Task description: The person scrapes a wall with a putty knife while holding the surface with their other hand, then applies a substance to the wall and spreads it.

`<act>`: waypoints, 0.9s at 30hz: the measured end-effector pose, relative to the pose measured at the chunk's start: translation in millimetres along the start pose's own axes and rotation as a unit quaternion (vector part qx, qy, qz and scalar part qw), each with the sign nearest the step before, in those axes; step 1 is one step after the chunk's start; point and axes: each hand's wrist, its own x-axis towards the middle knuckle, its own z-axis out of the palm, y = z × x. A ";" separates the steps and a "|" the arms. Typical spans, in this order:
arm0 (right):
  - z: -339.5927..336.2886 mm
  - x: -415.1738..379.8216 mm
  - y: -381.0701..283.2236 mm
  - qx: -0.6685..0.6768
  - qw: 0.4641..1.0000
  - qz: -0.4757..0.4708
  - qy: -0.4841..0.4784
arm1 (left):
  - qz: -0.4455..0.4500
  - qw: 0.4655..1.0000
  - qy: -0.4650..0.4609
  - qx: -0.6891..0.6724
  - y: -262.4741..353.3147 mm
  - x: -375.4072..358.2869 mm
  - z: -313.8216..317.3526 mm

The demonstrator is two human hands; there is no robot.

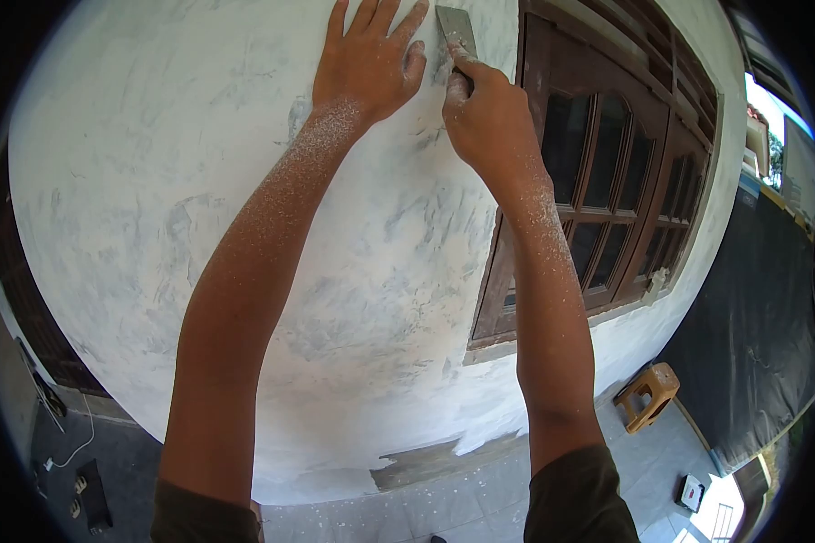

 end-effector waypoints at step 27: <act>11.3 20.9 -0.3 0.033 0.999 -0.018 0.037 | -0.007 1.000 0.010 -0.009 1.0 1.5 -0.6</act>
